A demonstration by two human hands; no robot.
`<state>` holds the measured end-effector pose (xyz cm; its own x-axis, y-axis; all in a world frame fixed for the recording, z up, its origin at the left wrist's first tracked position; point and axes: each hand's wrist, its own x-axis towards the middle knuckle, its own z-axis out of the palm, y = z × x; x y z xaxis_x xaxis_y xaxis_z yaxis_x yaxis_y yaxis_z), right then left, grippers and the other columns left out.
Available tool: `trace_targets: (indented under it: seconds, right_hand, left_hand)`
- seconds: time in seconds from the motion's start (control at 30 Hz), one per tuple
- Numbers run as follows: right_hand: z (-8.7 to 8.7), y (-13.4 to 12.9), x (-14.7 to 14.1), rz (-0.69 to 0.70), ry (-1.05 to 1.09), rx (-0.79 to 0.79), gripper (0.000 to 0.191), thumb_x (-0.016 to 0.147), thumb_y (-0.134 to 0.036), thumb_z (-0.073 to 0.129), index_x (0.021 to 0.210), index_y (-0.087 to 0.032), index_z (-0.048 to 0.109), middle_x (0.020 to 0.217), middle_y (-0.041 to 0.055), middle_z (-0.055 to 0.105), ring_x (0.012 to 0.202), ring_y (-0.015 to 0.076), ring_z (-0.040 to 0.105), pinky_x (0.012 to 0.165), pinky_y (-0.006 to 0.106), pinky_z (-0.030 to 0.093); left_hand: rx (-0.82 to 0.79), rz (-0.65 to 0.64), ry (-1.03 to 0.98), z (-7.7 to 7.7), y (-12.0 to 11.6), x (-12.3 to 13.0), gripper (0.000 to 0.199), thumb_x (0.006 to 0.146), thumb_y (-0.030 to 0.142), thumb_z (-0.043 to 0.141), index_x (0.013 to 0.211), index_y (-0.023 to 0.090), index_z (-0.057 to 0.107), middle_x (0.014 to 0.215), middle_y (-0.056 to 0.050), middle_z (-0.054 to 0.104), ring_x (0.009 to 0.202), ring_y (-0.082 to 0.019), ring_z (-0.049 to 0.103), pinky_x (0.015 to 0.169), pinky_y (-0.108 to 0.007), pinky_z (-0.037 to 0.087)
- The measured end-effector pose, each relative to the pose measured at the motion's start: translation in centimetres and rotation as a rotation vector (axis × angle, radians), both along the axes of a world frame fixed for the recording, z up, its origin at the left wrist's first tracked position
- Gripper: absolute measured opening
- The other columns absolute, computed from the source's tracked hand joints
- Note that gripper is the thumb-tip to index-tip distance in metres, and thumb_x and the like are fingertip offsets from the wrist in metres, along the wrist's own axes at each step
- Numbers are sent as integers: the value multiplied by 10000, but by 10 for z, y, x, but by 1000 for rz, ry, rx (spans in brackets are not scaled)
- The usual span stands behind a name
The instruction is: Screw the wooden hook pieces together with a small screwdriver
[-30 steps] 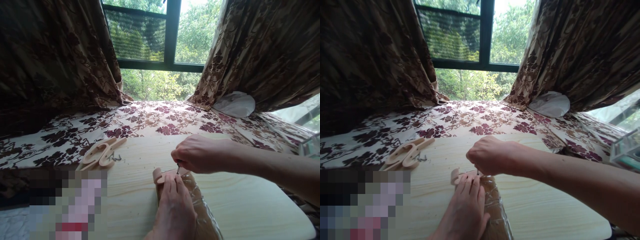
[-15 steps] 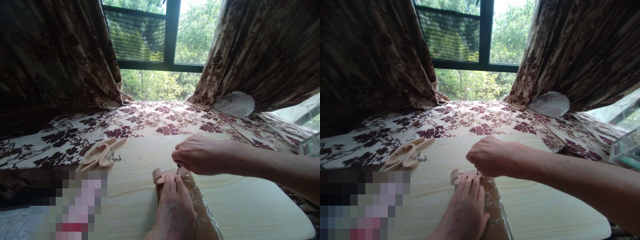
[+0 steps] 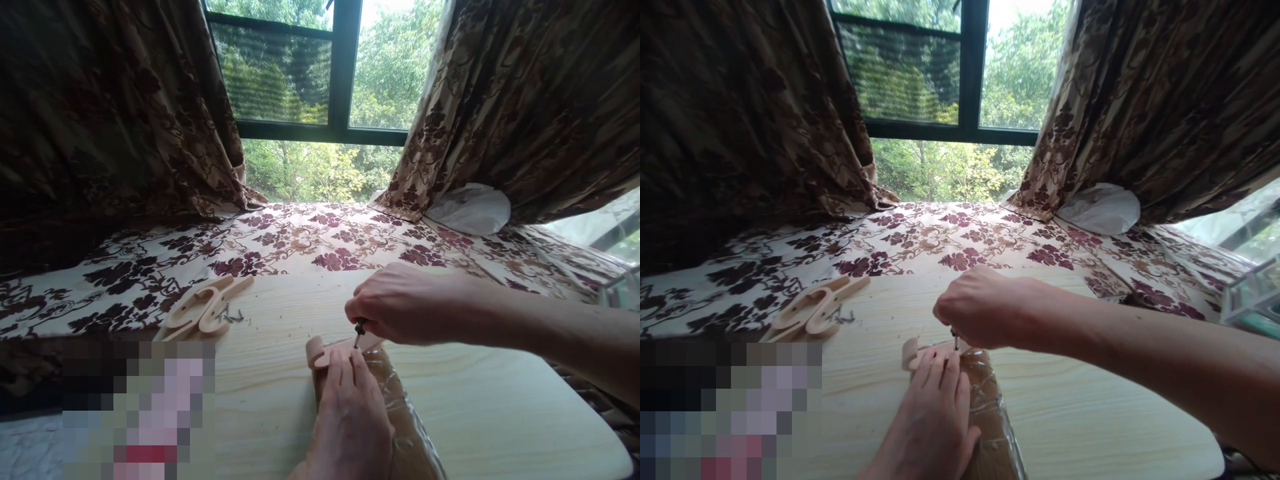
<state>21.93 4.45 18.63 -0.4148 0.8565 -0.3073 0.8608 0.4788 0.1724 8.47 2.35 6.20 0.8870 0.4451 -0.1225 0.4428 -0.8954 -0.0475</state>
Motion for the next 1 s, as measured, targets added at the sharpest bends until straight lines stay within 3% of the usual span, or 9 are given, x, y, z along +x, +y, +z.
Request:
trace_targets:
  seconds: [0.27, 0.4, 0.6, 0.83, 1.0]
  right_hand:
    - [-10, 5, 4, -58, 53, 3, 169, 805, -173, 496, 832, -168, 662, 650, 38, 639, 525, 124, 470, 466, 270, 219]
    - [-6, 4, 1, -68, 12, 24, 194, 822, -206, 477, 796, -157, 663, 620, 50, 630, 490, 121, 454, 450, 278, 189]
    - [2, 0, -1, -14, -4, -18, 145, 807, -124, 496, 773, -163, 631, 653, 33, 622, 529, 113, 460, 463, 272, 192]
    - [-7, 5, 1, -30, 16, -3, 189, 829, -144, 468, 804, -161, 655, 652, 42, 625, 518, 119, 444, 466, 279, 208]
    - [-4, 4, 0, -50, -10, 17, 216, 842, -193, 460, 758, -155, 656, 601, 43, 610, 467, 110, 391, 452, 287, 185]
  left_hand:
    - [0, 34, -13, -1, -1, 2, 510, 847, 338, 506, 1206, -20, 554, 1299, -315, 460, 1209, -445, 427, 1015, -563, 335]
    - [8, 21, -22, -2, -1, 1, 527, 846, 374, 509, 1190, -20, 568, 1287, -320, 470, 1194, -447, 444, 1001, -567, 349]
    - [24, -7, -40, -2, 0, -1, 518, 854, 356, 499, 1192, -30, 562, 1280, -323, 472, 1182, -450, 455, 985, -581, 359]
    - [-68, 44, -2, 1, -1, 1, 531, 860, 359, 492, 1223, -26, 536, 1329, -325, 413, 1235, -454, 389, 1021, -577, 306]
    - [-60, 41, -1, 1, 0, 2, 528, 870, 359, 475, 1227, -26, 533, 1327, -326, 420, 1234, -452, 392, 1026, -576, 297]
